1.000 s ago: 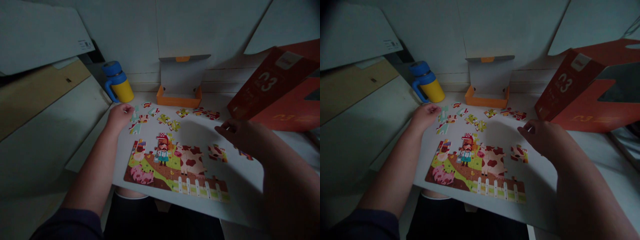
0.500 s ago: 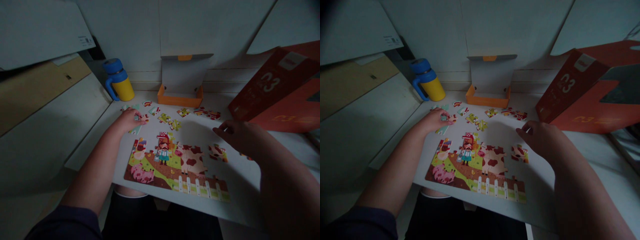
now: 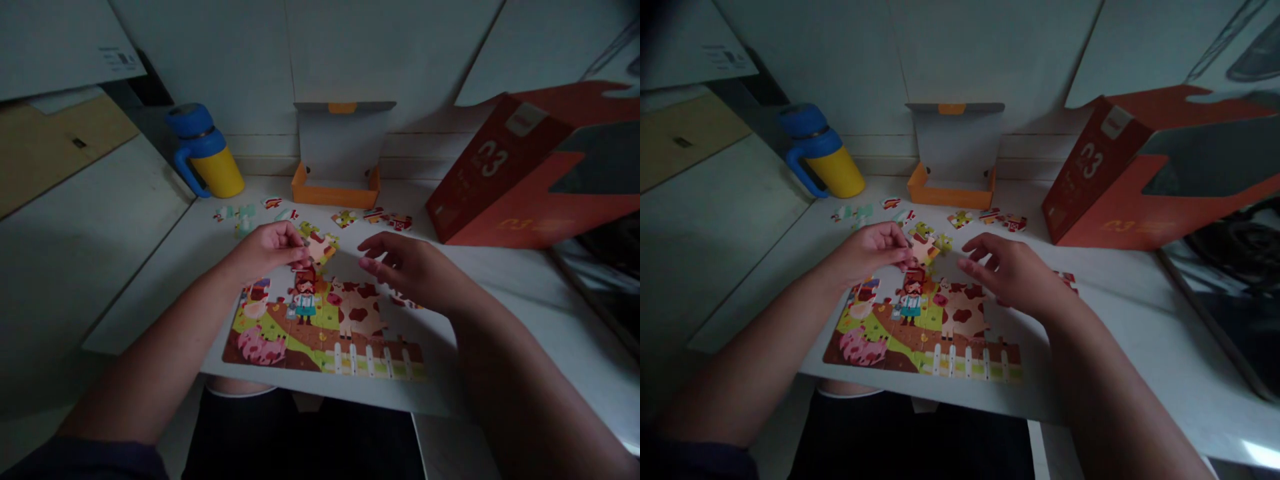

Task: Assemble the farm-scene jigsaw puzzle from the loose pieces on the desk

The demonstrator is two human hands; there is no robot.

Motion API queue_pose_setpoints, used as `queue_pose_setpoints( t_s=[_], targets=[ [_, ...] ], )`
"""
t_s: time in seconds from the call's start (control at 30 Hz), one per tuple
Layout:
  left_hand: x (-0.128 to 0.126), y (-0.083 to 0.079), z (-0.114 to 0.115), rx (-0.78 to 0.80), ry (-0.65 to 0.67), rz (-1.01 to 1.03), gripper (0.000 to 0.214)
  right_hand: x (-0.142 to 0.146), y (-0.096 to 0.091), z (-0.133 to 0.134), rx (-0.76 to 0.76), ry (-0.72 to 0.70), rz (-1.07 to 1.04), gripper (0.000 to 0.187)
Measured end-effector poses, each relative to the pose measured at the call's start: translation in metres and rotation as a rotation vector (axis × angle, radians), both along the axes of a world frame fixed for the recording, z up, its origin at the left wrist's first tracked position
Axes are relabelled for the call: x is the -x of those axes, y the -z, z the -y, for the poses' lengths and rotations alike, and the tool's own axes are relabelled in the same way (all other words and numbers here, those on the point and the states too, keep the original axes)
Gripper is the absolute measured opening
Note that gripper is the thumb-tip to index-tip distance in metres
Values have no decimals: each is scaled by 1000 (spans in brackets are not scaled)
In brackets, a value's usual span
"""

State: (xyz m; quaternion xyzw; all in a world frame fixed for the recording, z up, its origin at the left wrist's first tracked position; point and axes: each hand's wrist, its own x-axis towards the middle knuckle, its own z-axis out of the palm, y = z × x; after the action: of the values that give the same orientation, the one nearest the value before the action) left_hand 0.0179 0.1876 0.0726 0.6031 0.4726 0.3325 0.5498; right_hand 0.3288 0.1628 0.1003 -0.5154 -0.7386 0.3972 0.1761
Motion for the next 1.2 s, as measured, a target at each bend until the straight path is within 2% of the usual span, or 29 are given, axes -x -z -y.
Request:
queue_pose_setpoints(
  t_s=[0.07,0.13,0.27,0.37,0.5,0.63,0.77,0.9,1.2],
  targets=[
    [-14,4,10,76,116,68,42,8,1,5,-1,-59,-136,50],
    [-24,10,17,119,186,89,41,13,3,7,-34,-92,-225,42],
    [-31,18,21,173,213,77,43,18,6,8,-40,-102,-246,29],
    [-31,15,22,172,258,62,43,19,6,9,-46,-99,-236,26],
    [-23,6,18,1,257,-58,33,7,0,7,-11,-104,-161,27],
    [-5,3,5,-302,157,-377,31,-20,-10,-1,92,-150,15,25],
    [8,2,-4,-485,167,-657,29,-40,-19,-5,162,-247,250,21],
    [9,0,-6,-496,153,-738,26,-46,-21,-4,310,-347,297,16],
    [9,7,-9,-483,186,-766,26,-42,-24,0,436,-318,381,13]
  ],
)
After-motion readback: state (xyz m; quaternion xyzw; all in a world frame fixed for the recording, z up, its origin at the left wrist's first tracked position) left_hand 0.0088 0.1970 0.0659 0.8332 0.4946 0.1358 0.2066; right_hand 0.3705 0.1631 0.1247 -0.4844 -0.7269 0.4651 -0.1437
